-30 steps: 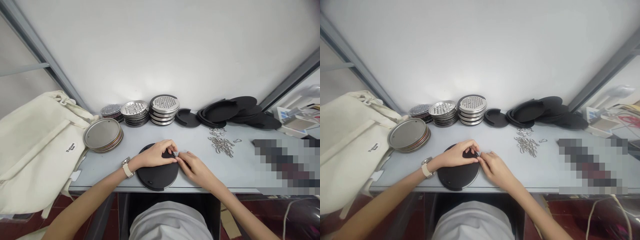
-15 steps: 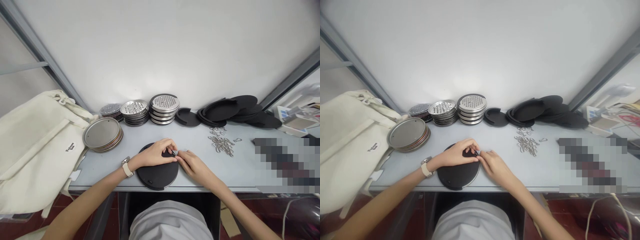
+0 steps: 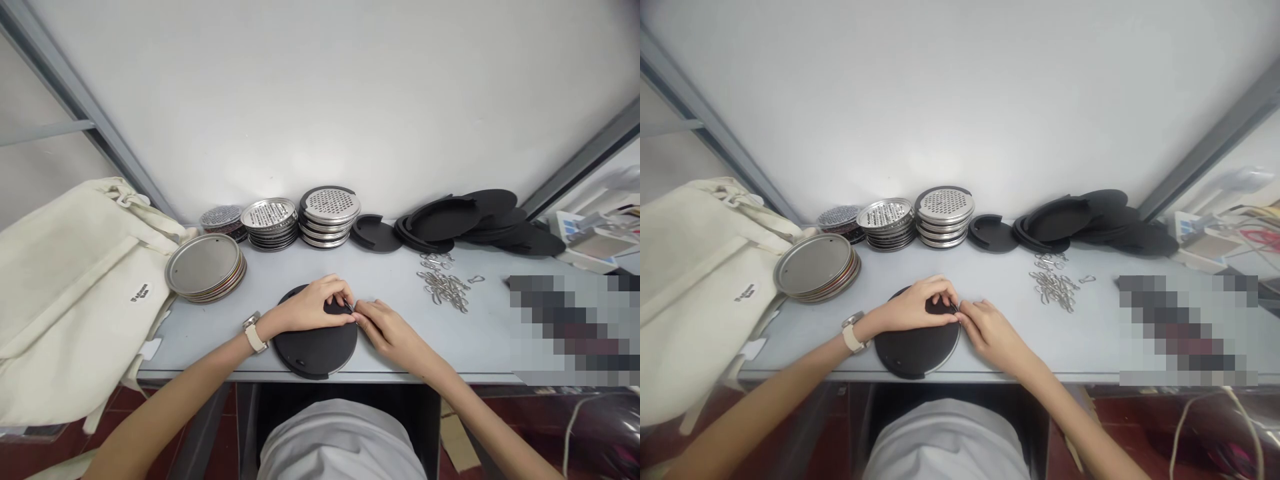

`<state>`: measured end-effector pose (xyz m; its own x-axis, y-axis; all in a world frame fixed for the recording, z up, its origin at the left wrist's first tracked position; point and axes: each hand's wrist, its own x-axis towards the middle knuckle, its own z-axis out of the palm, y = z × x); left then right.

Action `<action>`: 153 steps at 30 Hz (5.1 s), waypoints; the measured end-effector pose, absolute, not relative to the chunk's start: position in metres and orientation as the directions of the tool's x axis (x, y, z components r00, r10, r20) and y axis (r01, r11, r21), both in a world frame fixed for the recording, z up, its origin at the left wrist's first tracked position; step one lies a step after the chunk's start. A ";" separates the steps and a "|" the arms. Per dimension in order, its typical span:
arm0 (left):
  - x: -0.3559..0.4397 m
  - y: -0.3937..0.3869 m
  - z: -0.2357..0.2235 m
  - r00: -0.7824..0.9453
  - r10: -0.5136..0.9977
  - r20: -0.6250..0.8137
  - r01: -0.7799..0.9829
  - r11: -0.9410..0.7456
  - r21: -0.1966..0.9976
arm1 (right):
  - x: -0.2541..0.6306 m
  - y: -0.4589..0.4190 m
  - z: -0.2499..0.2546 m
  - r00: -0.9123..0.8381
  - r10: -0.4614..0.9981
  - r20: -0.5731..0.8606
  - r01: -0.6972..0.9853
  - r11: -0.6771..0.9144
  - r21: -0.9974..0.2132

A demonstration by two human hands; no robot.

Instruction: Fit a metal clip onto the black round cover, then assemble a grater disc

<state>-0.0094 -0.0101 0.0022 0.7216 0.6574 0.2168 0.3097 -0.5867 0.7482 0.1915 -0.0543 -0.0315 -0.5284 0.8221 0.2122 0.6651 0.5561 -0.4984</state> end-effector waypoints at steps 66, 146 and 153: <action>-0.009 -0.009 0.003 0.715 0.669 0.202 0.276 -0.536 0.798 | 0.188 -0.058 -0.022 -0.499 0.837 0.225 0.649 0.534 -0.542; -0.008 -0.008 0.000 0.598 0.759 0.259 0.332 -0.529 0.781 | 0.188 -0.059 -0.025 -0.458 0.870 0.181 0.666 0.470 -0.579; -0.009 -0.007 -0.002 0.605 0.761 0.234 0.322 -0.502 0.803 | 0.187 -0.059 -0.024 -0.467 0.865 0.182 0.671 0.481 -0.564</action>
